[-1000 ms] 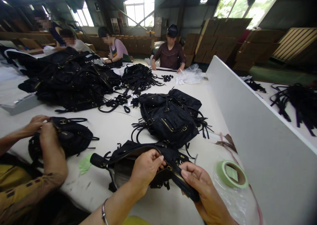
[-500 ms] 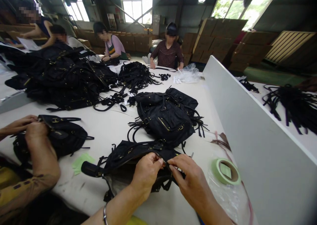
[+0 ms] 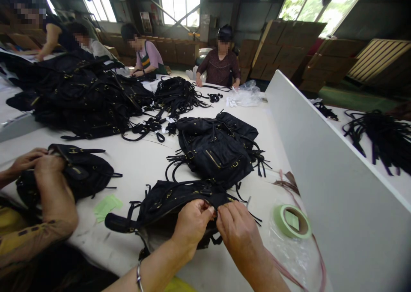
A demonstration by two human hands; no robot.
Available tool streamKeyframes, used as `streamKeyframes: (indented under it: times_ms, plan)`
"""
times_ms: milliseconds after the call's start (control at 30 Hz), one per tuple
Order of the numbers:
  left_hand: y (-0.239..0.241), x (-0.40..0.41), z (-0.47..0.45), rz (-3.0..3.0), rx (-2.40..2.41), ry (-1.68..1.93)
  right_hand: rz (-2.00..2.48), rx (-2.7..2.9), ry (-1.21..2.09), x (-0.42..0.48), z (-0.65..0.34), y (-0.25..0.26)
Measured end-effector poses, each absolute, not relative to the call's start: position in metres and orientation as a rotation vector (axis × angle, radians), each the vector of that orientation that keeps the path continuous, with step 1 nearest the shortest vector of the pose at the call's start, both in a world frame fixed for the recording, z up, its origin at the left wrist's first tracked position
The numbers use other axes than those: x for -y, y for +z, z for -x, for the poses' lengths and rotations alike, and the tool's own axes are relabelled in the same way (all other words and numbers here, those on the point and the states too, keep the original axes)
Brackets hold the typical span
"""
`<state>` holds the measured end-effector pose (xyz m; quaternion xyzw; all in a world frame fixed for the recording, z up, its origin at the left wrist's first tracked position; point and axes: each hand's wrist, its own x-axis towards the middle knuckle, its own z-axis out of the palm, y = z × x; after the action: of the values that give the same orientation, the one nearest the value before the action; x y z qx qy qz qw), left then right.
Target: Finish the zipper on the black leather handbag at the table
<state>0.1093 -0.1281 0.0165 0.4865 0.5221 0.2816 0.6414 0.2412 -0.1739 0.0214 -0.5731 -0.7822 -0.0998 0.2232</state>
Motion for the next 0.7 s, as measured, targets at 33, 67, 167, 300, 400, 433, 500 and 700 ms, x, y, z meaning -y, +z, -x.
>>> streamKeyframes:
  times_ms: [33, 67, 167, 300, 400, 433, 500, 700]
  plan:
    - [0.017, 0.128, -0.109, -1.126, -1.199, 0.628, 1.59, 2.142, -0.269, 0.173, -0.241, 0.02]
    - [0.018, 0.129, -0.109, -1.141, -1.206, 0.617, 1.591, 2.095, -0.239, 0.172, -0.242, 0.018]
    - [0.018, 0.131, -0.107, -1.17, -1.217, 0.582, 1.585, 1.863, -0.049, 0.173, -0.25, 0.018]
    - [0.01, 0.135, -0.103, -1.19, -1.206, 0.551, 1.679, 1.719, 0.257, 0.187, -0.276, 0.023]
    - [0.003, 0.139, -0.1, -1.194, -1.205, 0.532, 1.869, 1.753, 0.707, 0.204, -0.295, 0.022]
    - [0.002, 0.14, -0.1, -1.196, -1.205, 0.523, 1.908, 1.749, 0.904, 0.209, -0.298, 0.021]
    - [0.003, 0.141, -0.099, -1.198, -1.204, 0.513, 1.868, 1.68, 1.24, 0.218, -0.299, 0.019]
    - [0.037, 0.135, -0.088, -1.173, -1.185, 0.578, 1.541, 1.266, 1.397, 0.229, -0.271, 0.045]
